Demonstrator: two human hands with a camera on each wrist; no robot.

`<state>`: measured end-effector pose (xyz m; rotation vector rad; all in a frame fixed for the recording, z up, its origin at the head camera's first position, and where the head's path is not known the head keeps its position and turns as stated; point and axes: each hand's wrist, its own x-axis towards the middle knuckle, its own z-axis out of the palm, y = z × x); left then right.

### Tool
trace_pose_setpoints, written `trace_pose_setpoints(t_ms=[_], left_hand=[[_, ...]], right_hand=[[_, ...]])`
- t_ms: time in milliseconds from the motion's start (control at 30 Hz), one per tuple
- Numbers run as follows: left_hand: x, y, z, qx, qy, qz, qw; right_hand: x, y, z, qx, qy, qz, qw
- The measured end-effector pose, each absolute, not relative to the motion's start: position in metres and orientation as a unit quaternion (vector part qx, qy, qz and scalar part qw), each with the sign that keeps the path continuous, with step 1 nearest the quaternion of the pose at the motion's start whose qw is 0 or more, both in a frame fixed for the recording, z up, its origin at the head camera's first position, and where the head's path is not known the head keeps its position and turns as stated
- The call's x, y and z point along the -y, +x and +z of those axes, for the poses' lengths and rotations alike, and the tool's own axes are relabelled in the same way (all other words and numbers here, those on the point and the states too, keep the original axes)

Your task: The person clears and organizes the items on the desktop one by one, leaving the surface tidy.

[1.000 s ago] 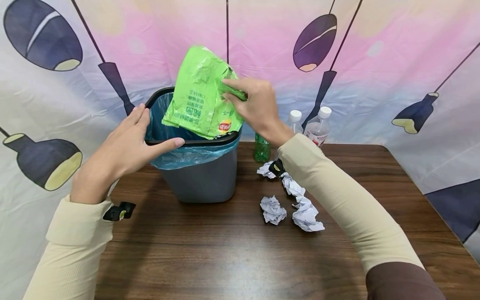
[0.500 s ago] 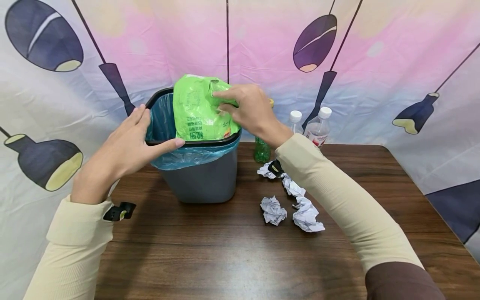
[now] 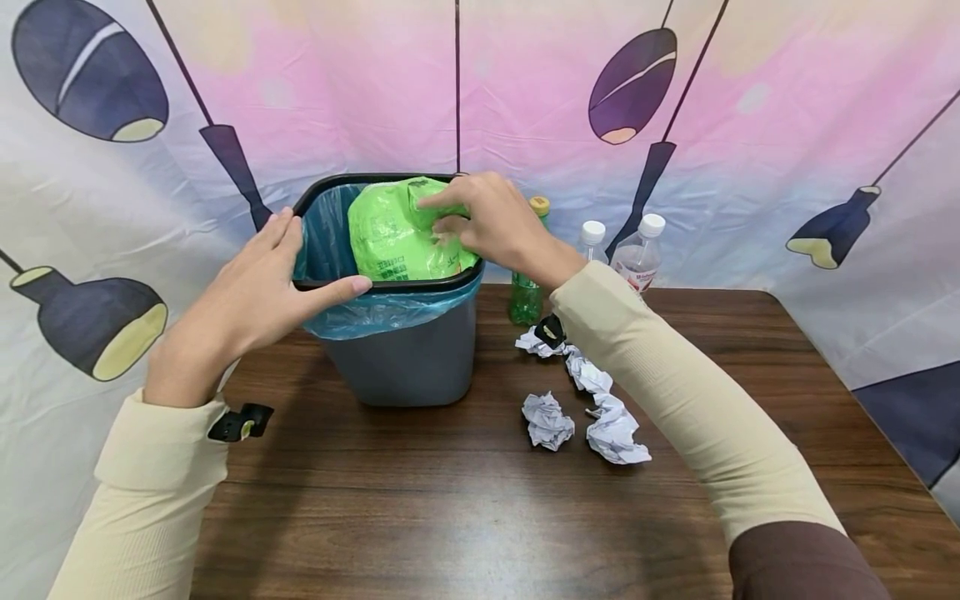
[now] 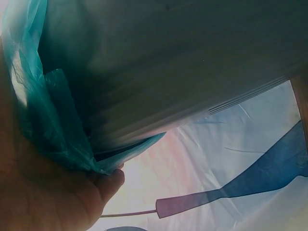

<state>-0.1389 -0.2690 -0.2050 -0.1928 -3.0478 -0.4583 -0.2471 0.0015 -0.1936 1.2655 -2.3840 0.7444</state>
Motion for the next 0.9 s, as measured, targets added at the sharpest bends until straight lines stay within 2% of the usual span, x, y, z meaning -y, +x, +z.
trace_pose_setpoints(t_ms=[200, 533, 900], left_hand=[[0.2677, -0.1383, -0.2041, 0.987, -0.064, -0.148, 0.025], [0.2666, -0.1409, -0.2033, 0.987, -0.065, -0.147, 0.019], [0.2667, -0.1411, -0.2048, 0.986, -0.069, -0.151, 0.022]], right_hand=[[-0.0003, -0.2485, -0.1915, 0.845, 0.443, 0.264, 0.14], [-0.0021, -0.2487, -0.1896, 0.834, 0.455, 0.279, 0.141], [-0.0041, -0.2517, -0.1902, 0.832, 0.461, 0.287, 0.116]])
